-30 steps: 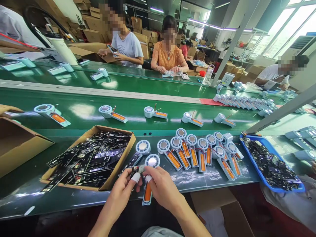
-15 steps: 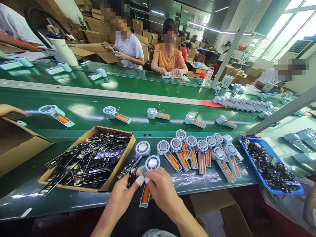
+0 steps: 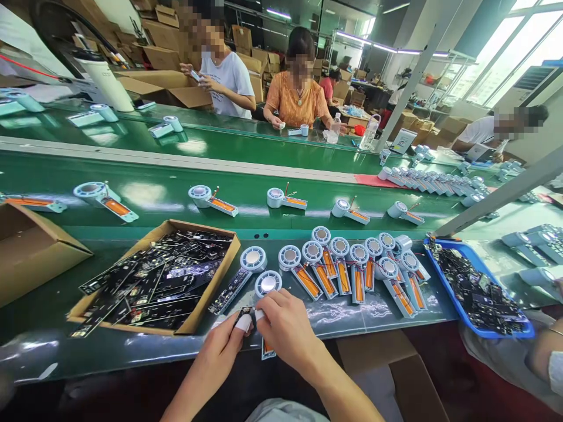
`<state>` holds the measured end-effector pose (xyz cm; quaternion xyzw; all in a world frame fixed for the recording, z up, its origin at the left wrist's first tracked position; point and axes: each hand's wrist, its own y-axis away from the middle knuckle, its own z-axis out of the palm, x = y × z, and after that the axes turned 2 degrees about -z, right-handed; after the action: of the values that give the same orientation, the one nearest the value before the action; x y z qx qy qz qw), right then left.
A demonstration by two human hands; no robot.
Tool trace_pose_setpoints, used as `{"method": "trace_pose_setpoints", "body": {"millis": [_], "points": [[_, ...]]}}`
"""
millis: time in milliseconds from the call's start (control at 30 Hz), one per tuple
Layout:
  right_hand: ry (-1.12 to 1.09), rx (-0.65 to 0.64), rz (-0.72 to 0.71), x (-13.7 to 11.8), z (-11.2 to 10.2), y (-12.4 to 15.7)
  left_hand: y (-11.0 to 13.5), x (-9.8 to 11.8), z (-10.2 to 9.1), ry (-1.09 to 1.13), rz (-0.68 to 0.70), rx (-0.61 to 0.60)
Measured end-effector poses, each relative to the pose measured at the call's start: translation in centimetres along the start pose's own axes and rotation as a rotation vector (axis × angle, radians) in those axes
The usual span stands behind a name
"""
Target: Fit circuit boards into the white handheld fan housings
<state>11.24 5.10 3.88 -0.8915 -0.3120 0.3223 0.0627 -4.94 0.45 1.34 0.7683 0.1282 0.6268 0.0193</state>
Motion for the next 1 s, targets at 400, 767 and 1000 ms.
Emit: {"method": "trace_pose_setpoints", "body": {"millis": [400,767,1000], "points": [[0.235,-0.13,-0.069,-1.0,-1.2,-0.6,-0.3,-0.5,0.5,-0.468,0.302,-0.068],[0.028,-0.196,-0.117,0.3,-1.8,-0.7,-0.5,0.0,-1.8,-0.403,0.259,-0.248],[-0.15,-0.136,-0.106,1.1,-1.5,-0.5,-1.2,-0.4,-2.4,-0.496,0.215,-0.331]]}}
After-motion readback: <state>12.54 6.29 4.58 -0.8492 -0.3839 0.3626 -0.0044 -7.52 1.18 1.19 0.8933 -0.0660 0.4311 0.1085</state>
